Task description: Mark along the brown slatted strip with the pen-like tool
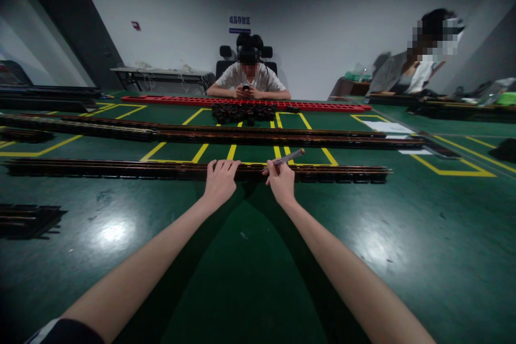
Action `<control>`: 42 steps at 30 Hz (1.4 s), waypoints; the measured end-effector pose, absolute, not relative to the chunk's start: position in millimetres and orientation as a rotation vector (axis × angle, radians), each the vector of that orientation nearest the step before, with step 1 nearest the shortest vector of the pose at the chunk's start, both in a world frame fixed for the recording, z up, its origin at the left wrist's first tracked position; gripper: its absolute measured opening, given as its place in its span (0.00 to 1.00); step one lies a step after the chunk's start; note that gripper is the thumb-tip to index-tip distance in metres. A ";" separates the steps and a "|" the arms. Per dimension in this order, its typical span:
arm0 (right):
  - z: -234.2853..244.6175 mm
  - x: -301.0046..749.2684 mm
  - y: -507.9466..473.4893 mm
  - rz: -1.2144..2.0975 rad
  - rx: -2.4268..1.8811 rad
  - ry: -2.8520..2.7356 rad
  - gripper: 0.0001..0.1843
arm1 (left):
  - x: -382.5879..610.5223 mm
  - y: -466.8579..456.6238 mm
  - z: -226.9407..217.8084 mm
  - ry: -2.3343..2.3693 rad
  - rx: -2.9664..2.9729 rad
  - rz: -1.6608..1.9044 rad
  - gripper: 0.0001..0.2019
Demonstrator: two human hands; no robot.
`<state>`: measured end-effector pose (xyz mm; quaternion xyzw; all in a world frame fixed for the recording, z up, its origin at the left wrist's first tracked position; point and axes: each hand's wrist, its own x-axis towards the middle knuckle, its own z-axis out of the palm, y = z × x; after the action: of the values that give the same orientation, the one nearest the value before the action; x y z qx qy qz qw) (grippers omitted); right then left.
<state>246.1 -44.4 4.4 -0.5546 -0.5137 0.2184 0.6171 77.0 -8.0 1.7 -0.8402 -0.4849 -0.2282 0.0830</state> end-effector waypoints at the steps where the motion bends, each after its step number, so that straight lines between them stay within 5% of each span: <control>1: 4.1 246.4 -44.1 0.511 -1.274 -1.183 0.24 | 77.0 -8.1 2.0 -1.449 -2.510 -0.679 0.24; 42: 0.2 248.3 -40.8 0.584 -1.233 -1.227 0.24 | 74.0 -3.9 -0.8 -1.407 -2.565 -0.708 0.21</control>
<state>248.3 -40.8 0.2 -0.5337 -0.5309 0.2527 0.6078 74.0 -3.9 -0.8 -0.8503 -0.4664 -0.2347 0.0660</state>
